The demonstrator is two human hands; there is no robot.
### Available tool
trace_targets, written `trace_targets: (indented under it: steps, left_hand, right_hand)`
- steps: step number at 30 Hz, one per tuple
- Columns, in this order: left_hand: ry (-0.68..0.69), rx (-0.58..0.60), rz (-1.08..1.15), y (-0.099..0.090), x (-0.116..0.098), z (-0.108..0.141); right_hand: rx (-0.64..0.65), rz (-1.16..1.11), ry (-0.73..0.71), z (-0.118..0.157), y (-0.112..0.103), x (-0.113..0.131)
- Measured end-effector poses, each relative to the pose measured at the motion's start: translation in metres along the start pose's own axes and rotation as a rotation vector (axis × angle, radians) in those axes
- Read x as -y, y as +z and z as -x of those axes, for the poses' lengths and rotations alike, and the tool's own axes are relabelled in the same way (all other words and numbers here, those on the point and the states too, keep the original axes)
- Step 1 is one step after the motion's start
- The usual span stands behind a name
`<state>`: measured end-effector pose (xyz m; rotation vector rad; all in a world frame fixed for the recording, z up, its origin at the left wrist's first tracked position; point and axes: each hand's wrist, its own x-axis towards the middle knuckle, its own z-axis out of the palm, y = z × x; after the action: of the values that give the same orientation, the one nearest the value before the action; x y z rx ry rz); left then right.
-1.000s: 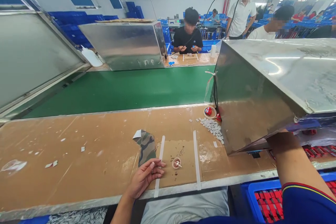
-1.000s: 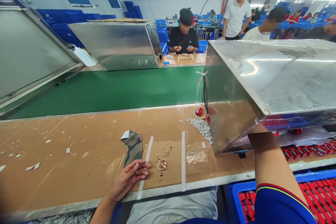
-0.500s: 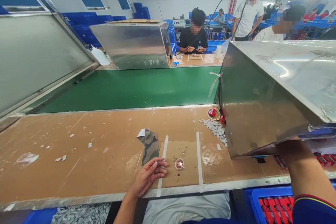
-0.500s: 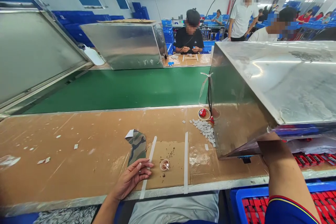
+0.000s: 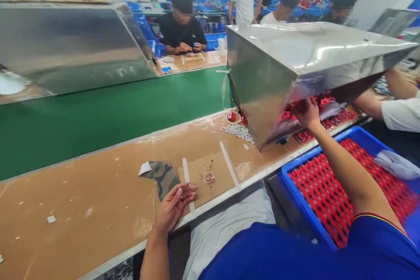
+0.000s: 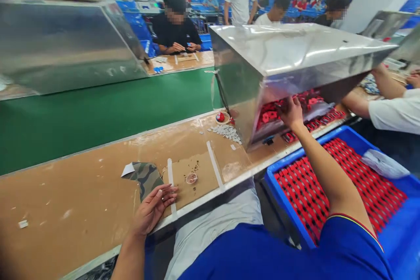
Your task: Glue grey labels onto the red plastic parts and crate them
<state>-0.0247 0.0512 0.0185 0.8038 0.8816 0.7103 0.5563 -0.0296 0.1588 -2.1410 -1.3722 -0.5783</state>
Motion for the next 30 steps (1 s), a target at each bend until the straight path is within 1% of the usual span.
trace_targets:
  steps: [2, 4, 5, 7, 8, 9, 10, 11, 12, 13, 14, 16, 18, 20, 22, 23, 25, 27, 30]
  left_hand:
    - [0.016, 0.019, -0.034, 0.001, 0.0, -0.002]
    - [0.036, 0.035, -0.057, 0.003, 0.002, -0.003]
    - [0.046, 0.043, -0.064, 0.004, 0.003, -0.003]
    - [0.07, 0.056, -0.071, 0.005, 0.007, -0.002]
    - [0.086, 0.063, -0.069, 0.006, 0.009, -0.001]
    - [0.104, 0.07, -0.066, 0.007, 0.011, 0.0]
    - [0.126, 0.079, -0.062, 0.008, 0.013, 0.002]
    - [0.148, 0.09, -0.055, 0.009, 0.015, 0.003]
    - [0.172, 0.101, -0.048, 0.01, 0.017, 0.004]
    - [0.191, 0.117, -0.044, 0.01, 0.018, 0.005]
    - [0.212, 0.131, -0.037, 0.01, 0.02, 0.005]
    - [0.255, 0.151, -0.029, 0.009, 0.025, 0.004]
    - [0.287, 0.14, -0.024, 0.009, 0.03, 0.003]
    - [0.307, 0.128, -0.027, 0.008, 0.035, 0.004]
    - [0.32, 0.134, -0.035, 0.008, 0.036, 0.004]
    - [0.324, 0.141, -0.04, 0.009, 0.036, 0.004]
    - [0.326, 0.159, -0.051, 0.01, 0.035, 0.005]
    - [0.319, 0.176, -0.062, 0.011, 0.035, 0.006]
    - [0.3, 0.2, -0.073, 0.01, 0.037, 0.011]
  right_hand:
    - [-0.015, 0.037, 0.099, 0.04, -0.028, -0.008]
    - [-0.03, 0.078, 0.117, 0.078, -0.06, -0.005]
    - [-0.037, 0.101, 0.106, 0.095, -0.076, 0.001]
    - [-0.044, 0.145, 0.068, 0.125, -0.105, 0.021]
    - [-0.041, 0.156, 0.037, 0.136, -0.116, 0.035]
    - [-0.032, 0.156, -0.005, 0.143, -0.123, 0.051]
    - [-0.011, 0.142, -0.058, 0.147, -0.126, 0.069]
    - [0.022, 0.113, -0.12, 0.147, -0.123, 0.088]
    - [0.067, 0.071, -0.19, 0.143, -0.116, 0.108]
    - [0.123, 0.016, -0.266, 0.136, -0.102, 0.13]
    - [0.188, -0.05, -0.346, 0.127, -0.084, 0.153]
    - [0.33, -0.197, -0.504, 0.105, -0.035, 0.201]
    - [0.488, -0.309, -0.625, 0.084, 0.022, 0.248]
    - [0.646, -0.319, -0.695, 0.069, 0.075, 0.288]
    - [0.735, -0.3, -0.762, 0.061, 0.116, 0.317]
    - [0.756, -0.296, -0.791, 0.059, 0.131, 0.327]
    - [0.772, -0.312, -0.838, 0.058, 0.15, 0.339]
    - [0.783, -0.338, -0.87, 0.058, 0.159, 0.343]
    - [0.79, -0.409, -0.898, 0.058, 0.162, 0.343]
